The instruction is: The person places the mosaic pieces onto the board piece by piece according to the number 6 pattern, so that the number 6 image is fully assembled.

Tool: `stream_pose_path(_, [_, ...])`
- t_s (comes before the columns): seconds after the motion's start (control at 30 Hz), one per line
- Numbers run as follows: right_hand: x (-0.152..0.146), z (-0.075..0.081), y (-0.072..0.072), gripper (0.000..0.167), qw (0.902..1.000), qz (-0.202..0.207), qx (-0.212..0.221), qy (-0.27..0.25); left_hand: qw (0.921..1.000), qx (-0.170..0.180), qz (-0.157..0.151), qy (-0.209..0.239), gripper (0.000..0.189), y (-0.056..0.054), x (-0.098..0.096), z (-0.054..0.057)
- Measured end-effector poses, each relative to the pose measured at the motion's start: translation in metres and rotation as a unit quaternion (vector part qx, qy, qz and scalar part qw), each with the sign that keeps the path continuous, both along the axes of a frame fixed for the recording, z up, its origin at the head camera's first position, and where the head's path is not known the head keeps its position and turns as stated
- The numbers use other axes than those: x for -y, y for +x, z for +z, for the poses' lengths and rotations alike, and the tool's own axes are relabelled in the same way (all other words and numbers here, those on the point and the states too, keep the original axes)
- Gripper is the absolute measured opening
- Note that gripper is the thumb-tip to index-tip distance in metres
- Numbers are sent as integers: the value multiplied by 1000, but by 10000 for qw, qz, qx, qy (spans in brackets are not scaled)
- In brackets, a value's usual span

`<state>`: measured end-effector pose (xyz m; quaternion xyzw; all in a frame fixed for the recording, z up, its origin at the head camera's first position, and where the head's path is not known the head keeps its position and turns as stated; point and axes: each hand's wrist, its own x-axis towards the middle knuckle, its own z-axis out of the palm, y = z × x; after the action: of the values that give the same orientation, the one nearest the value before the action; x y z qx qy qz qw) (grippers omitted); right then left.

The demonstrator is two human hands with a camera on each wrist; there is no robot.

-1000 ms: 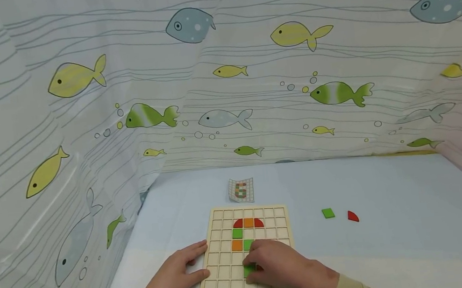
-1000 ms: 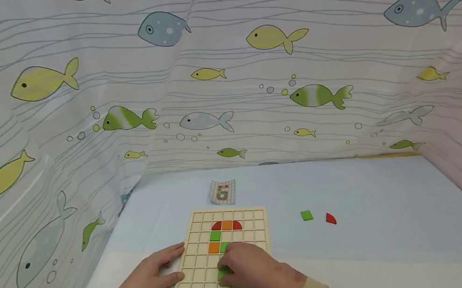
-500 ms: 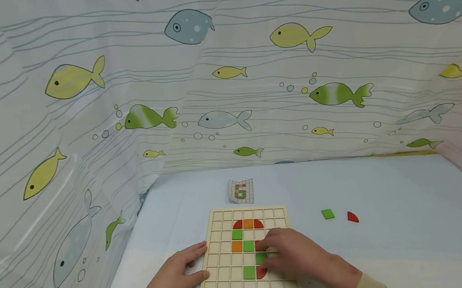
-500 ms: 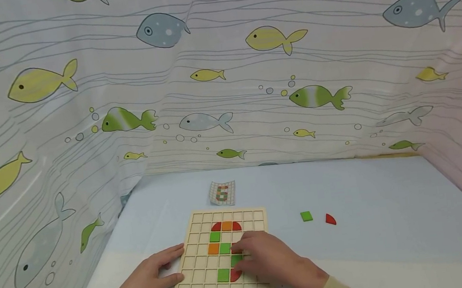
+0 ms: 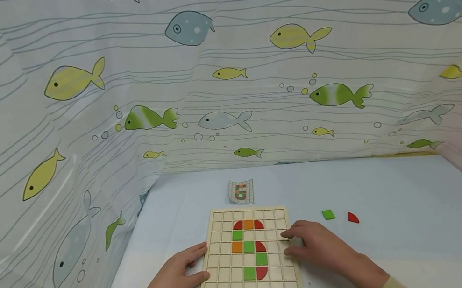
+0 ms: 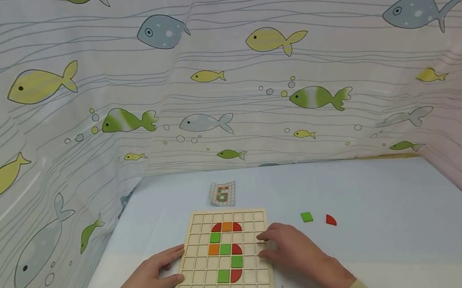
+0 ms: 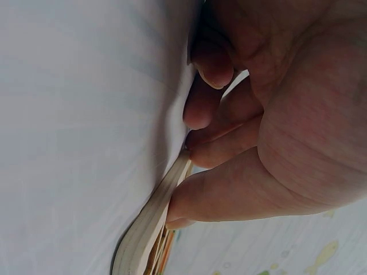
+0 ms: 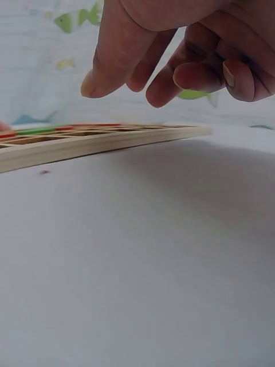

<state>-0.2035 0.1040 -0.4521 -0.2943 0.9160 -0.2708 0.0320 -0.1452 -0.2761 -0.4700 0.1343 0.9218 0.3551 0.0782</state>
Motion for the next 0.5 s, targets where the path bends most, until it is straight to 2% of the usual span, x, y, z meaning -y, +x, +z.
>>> stream_pose_path(0.1, [-12, -4, -2, 35, 9994, -324, -101, 80, 10000, 0, 3, -13, 69, 0, 0, -1])
stream_pose_path(0.33, [-44, -10, -11, 36, 9959, -889, 25, -137, 10000, -46, -1, -34, 68, 0, 1, -1])
stream_pose_path(0.5, [-66, -9, -18, 39, 9917, -1280, 67, 54, 10000, -63, -58, -13, 68, 0, 1, -2])
